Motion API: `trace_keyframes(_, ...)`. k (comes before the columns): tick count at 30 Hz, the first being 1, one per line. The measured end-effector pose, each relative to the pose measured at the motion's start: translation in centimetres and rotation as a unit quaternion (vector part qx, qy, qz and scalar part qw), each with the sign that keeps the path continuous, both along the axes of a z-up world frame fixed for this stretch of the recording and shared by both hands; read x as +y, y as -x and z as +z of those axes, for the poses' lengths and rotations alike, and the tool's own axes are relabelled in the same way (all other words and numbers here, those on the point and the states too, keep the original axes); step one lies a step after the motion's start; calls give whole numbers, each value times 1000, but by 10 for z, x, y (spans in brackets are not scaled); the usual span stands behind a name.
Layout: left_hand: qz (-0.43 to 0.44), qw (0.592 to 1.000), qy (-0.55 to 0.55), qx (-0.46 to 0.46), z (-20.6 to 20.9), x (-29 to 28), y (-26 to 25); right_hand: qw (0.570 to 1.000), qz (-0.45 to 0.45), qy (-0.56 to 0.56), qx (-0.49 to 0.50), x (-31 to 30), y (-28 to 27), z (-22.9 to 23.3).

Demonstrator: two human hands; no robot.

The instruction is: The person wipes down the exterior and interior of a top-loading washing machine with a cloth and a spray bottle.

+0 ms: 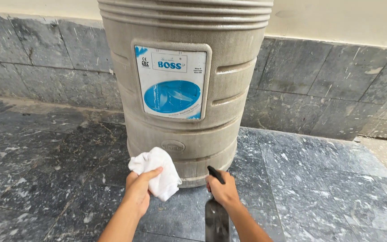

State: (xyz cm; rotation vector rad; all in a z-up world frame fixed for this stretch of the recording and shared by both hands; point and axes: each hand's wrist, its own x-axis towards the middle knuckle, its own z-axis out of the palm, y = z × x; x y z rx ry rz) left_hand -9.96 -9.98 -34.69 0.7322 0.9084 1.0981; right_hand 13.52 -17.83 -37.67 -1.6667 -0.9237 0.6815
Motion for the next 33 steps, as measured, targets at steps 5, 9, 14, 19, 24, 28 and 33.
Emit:
trace_keyframes(5, -9, 1000, -1, -13, -14, 2, 4, 996, -10, 48, -76, -8, 1, -12)
trace_keyframes(9, -18, 1000, -4, -13, -18, 4, 1, 999, -3, 41, -19, -8, 5, -11)
trace_keyframes(14, -19, 1000, 15, 7, -23, 3, 4, 995, 22, 89, -43, -12, 13, -14)
trace_keyframes(19, -24, 999, 22, 13, -28, -1, 4, 995, 10, 99, -28, -11, 16, -25)
trace_keyframes(24, -34, 999, 14, 18, -35, -5, 1, 991, -8, 131, 6, -17, 21, -50)
trace_keyframes(28, -37, 999, 19, 31, -39, -5, 0, 987, -20, 152, -51, -24, 21, -56)
trace_keyframes(33, -31, 999, 15, 35, -43, -6, 2, 992, -18, 124, -3, -25, 22, -51)
